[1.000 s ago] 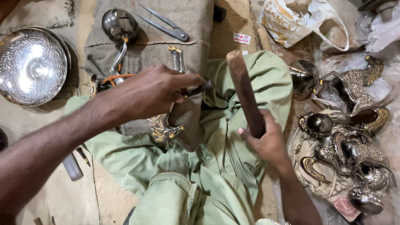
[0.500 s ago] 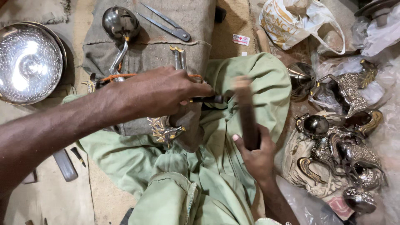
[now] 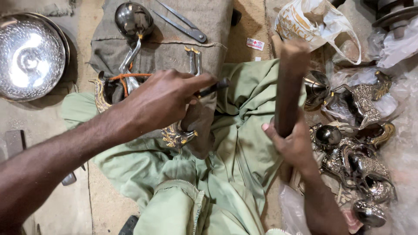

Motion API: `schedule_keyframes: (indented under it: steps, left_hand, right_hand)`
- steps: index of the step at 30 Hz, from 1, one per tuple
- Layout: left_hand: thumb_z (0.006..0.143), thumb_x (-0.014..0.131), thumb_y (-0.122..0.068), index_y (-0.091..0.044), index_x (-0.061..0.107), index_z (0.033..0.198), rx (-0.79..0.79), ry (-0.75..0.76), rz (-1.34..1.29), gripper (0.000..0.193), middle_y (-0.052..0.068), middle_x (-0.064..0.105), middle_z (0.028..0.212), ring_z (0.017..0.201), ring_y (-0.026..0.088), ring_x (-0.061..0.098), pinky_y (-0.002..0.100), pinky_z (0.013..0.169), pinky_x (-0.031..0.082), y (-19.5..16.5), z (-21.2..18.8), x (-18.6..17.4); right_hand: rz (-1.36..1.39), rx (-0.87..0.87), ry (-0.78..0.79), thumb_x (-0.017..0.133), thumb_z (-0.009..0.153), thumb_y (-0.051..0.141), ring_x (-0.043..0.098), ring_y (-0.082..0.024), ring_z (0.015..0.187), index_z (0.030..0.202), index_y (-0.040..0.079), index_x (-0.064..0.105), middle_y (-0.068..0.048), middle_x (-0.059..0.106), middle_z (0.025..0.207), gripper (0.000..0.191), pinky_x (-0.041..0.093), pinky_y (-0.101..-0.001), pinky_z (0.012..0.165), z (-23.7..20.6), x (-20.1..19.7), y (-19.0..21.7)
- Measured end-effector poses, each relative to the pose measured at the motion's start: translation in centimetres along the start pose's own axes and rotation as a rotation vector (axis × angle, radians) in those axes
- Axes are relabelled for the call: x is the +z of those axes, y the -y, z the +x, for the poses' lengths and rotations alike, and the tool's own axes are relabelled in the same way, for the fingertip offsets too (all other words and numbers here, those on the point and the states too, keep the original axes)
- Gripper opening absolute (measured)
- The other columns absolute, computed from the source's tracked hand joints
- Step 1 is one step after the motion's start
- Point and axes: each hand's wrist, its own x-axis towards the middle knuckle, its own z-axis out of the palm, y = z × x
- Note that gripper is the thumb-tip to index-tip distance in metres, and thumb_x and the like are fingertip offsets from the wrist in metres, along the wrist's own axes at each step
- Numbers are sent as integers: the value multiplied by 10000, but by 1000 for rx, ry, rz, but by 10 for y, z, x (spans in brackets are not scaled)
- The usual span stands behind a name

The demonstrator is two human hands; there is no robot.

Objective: The person sits on the floor holding a punch against an ornate metal ornament and repeatedly strikes the punch with a wooden mallet, repositioning the punch around the piece between strikes to work its surface.

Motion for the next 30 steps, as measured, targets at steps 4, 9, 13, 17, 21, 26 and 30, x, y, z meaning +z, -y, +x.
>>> schedule_keyframes:
  steps: [4, 9, 13, 17, 21, 26, 30]
  left_hand:
    - [879, 660, 0, -136, 601, 1325, -84, -107, -171, 470, 158, 780, 906, 701, 306, 767, 460, 608, 602, 2, -9, 0]
    - [927, 644, -41, -148, 569, 1369, -169, -72, -180, 461, 150, 749, 993, 680, 314, 761, 444, 583, 590, 2, -6, -1]
    - [836, 685, 20, -65, 577, 1321, -46, -228, -150, 504, 204, 744, 913, 729, 390, 724, 519, 629, 568, 8, -14, 0]
    - [837, 678, 39, -68, 563, 1329, -98, -322, -191, 517, 175, 754, 936, 729, 344, 739, 490, 647, 593, 15, -22, 7]
    - [852, 703, 24, -64, 546, 1333, -202, -444, -221, 513, 145, 766, 940, 786, 319, 755, 462, 663, 604, 13, -33, 20]
    - [866, 717, 21, -60, 543, 1360, -262, -694, -305, 530, 132, 762, 968, 853, 264, 777, 406, 717, 622, 9, -44, 39]
    - [879, 760, -16, -22, 540, 1367, -360, -828, -353, 535, 131, 746, 942, 788, 222, 760, 364, 678, 607, 6, -49, 53]
  right_hand:
    - [-161, -354, -16, 845, 847, 255, 692, -173, 834, 1260, 5, 607, -96, 710, 965, 538, 572, -321, 751, 37, -28, 19]
    - [-393, -402, 71, 740, 854, 59, 708, -220, 820, 1300, 23, 629, -169, 735, 1071, 460, 579, -333, 695, 85, -47, 44]
    - [-104, -408, 66, 770, 936, 94, 705, -233, 937, 1368, 6, 580, -157, 715, 1070, 480, 593, -352, 832, 101, -44, 57]
    - [-434, -501, 118, 634, 828, -5, 719, -259, 893, 1386, 35, 622, -164, 739, 1083, 560, 596, -382, 799, 113, -47, 74]
    - [-598, -526, 193, 673, 839, 36, 716, -254, 836, 1388, 61, 628, -144, 746, 1070, 551, 600, -408, 783, 130, -55, 108]
    - [-840, -844, 116, 686, 761, 26, 726, -278, 951, 1334, 80, 649, -144, 749, 1142, 577, 589, -425, 831, 146, -65, 168]
    - [-1120, -920, 119, 765, 809, 137, 689, -246, 830, 1269, 70, 705, -109, 751, 995, 469, 553, -408, 658, 149, -66, 208]
